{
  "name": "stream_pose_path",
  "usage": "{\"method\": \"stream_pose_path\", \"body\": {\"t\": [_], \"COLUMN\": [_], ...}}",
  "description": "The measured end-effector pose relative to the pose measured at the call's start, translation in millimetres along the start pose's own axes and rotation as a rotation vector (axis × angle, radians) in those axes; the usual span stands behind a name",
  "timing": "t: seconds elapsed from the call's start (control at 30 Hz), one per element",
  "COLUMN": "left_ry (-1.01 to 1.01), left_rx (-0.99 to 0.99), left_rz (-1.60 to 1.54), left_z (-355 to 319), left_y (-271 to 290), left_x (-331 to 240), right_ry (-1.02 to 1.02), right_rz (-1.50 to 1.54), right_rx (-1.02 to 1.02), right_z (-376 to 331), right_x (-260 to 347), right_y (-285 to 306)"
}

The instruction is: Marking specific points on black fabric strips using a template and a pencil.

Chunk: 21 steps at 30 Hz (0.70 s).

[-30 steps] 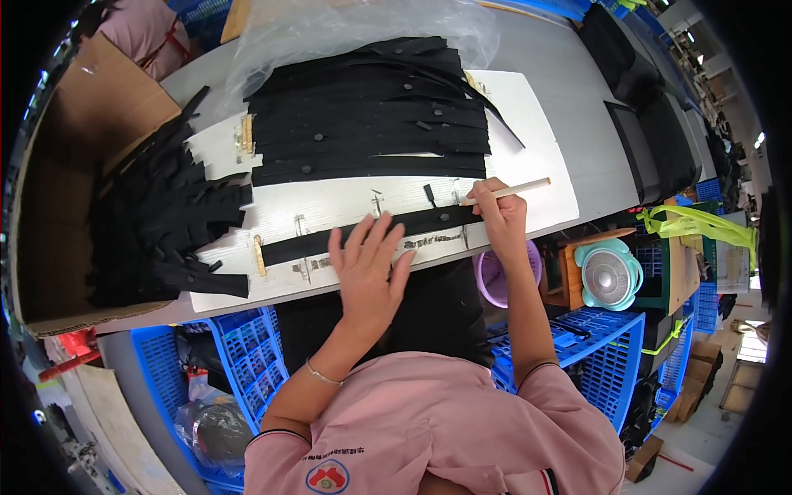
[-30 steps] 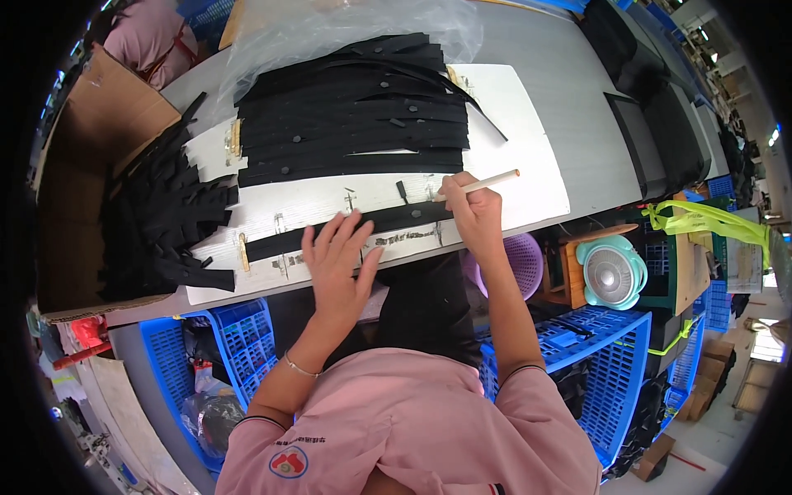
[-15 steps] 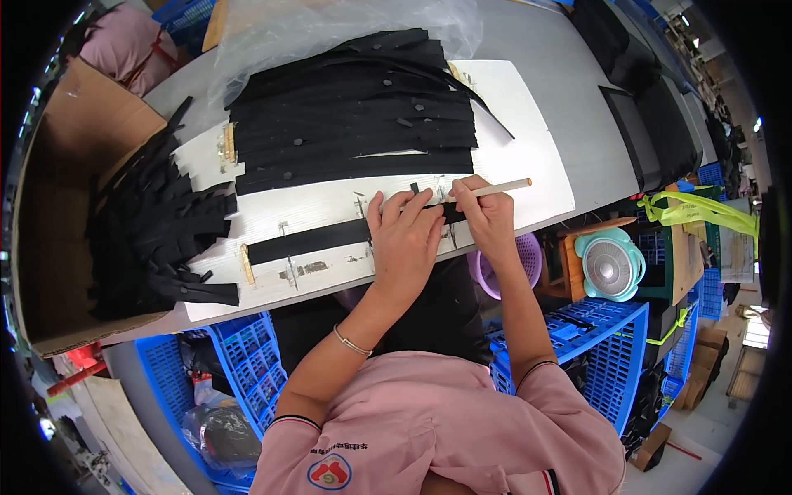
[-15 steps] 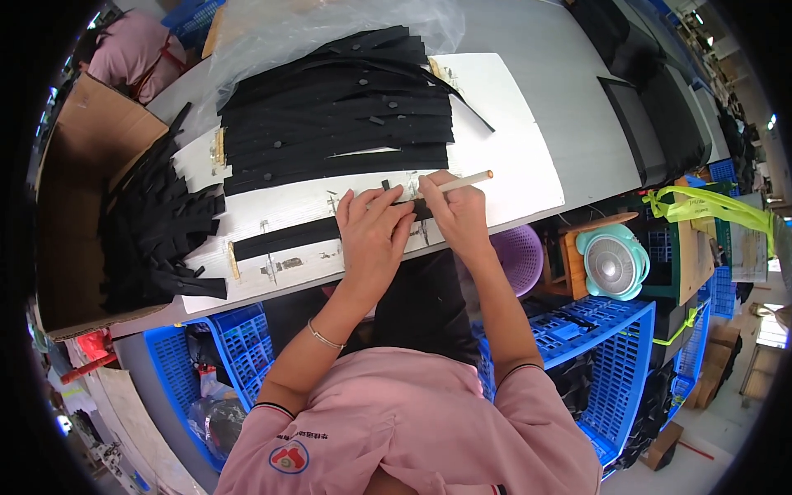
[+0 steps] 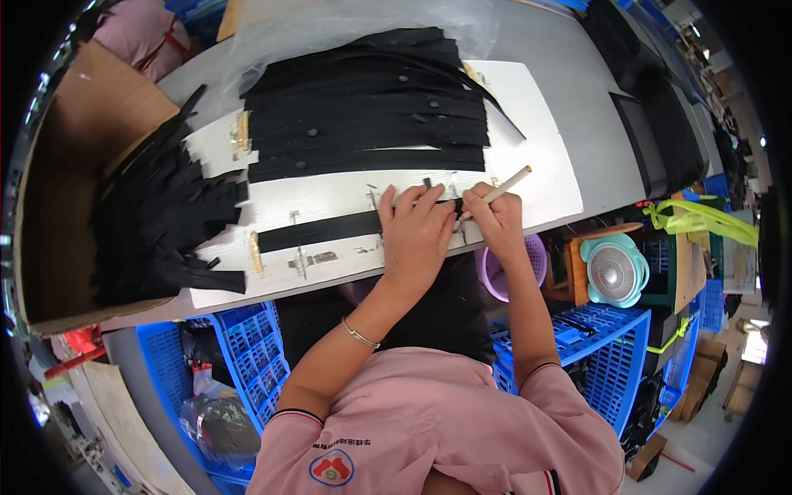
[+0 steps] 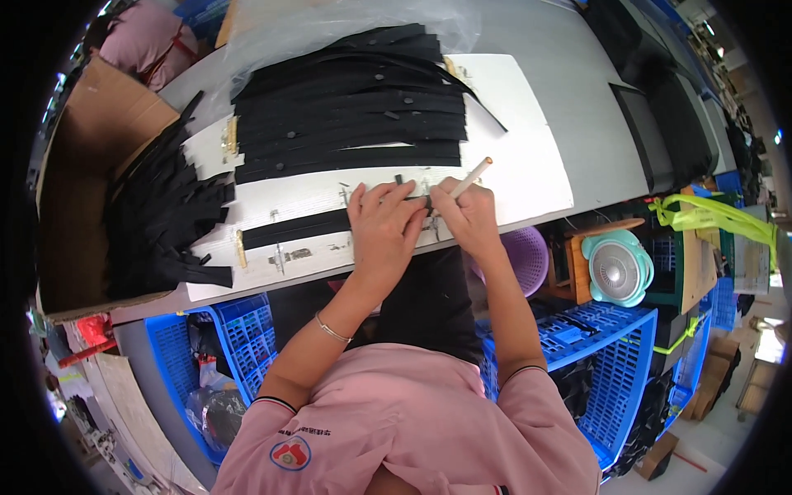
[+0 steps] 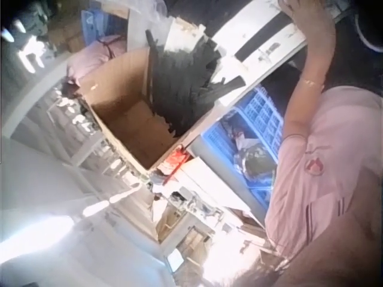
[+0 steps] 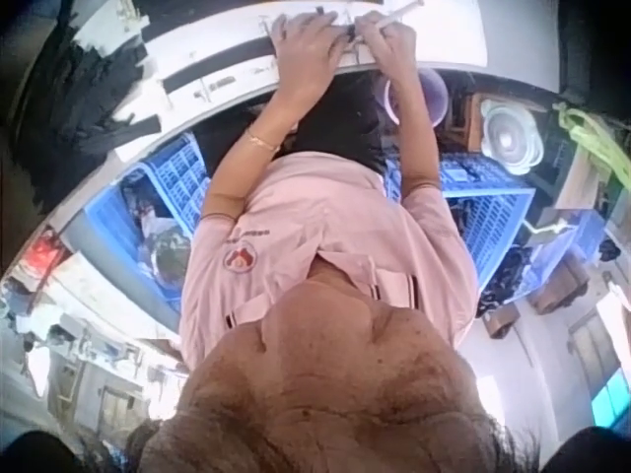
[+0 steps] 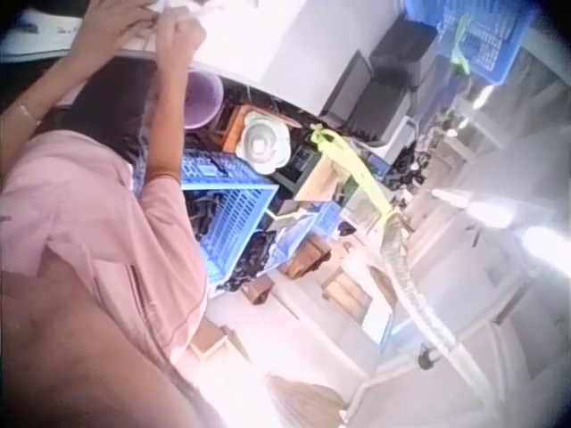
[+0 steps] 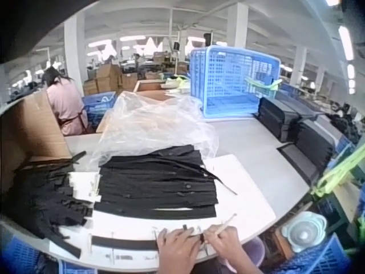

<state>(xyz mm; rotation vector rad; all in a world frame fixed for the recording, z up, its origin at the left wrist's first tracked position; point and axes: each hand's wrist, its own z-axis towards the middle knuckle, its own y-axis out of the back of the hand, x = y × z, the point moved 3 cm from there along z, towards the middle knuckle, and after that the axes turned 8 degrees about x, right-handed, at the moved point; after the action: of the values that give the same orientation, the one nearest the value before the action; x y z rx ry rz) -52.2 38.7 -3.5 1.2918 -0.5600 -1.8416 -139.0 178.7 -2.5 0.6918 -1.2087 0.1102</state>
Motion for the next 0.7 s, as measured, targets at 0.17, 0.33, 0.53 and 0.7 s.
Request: {"method": "stream_pose_path", "body": {"t": [0.17,0.33,0.53,0.7], "left_ry": [0.011,0.026,-0.033,0.051], "left_rx": [0.021,0.138,0.153,0.057], "left_rz": [0.029,0.085,0.093,0.015], "left_z": [-14,-30,13,-12], "left_y": [18,20,24,79], "left_x": [-9,11,43,71], "right_ry": [-0.130,0.008,-0.062,-0.080], "right_rz": [0.126,0.186,0.220,0.253], "right_rx": [-0.088,-0.273,-0.328,-0.287], "right_z": [-10,-16,-13,-10], "right_x": [-8,-16,-16,-14], "right_y": [12,11,4,4]}}
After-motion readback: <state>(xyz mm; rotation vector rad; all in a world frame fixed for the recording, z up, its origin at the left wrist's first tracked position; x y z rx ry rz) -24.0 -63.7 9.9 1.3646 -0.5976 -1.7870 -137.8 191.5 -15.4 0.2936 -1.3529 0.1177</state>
